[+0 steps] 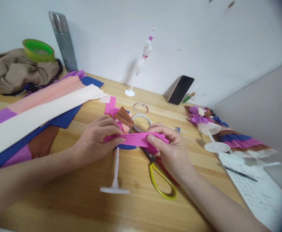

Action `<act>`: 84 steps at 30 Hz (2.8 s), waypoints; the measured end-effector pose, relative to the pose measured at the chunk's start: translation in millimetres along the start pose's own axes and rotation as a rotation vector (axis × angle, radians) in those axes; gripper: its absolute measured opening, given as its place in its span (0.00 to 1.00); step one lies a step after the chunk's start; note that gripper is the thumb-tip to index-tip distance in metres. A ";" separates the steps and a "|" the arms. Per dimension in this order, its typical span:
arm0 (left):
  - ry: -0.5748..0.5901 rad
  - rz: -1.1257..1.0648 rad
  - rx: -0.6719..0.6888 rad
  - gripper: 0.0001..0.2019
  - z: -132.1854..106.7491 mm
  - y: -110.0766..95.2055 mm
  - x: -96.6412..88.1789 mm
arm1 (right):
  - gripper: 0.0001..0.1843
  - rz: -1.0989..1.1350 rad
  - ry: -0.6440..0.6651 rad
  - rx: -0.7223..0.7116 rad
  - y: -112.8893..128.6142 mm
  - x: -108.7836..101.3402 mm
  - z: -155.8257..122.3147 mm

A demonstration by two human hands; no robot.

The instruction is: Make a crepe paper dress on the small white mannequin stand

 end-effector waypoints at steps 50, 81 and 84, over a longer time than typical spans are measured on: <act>0.155 -0.827 -0.957 0.33 -34.7 49.1 46.6 | 0.08 0.146 -0.115 0.201 -13.1 -2.7 -9.3; -0.012 -0.814 -0.925 0.15 -37.6 52.7 39.3 | 0.07 0.149 -0.084 0.163 -14.2 3.5 -10.4; -0.039 -0.789 -0.917 0.14 -38.9 52.8 37.8 | 0.08 0.159 -0.084 0.179 -15.9 3.7 -10.4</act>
Point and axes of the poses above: each hand's wrist, its own z-axis towards the middle knuckle, its own x-axis out of the palm, y = z × x, the point moved 10 cm from there along z, towards the middle knuckle, and after that the axes turned 5 degrees about -y, right-handed, at the moved point
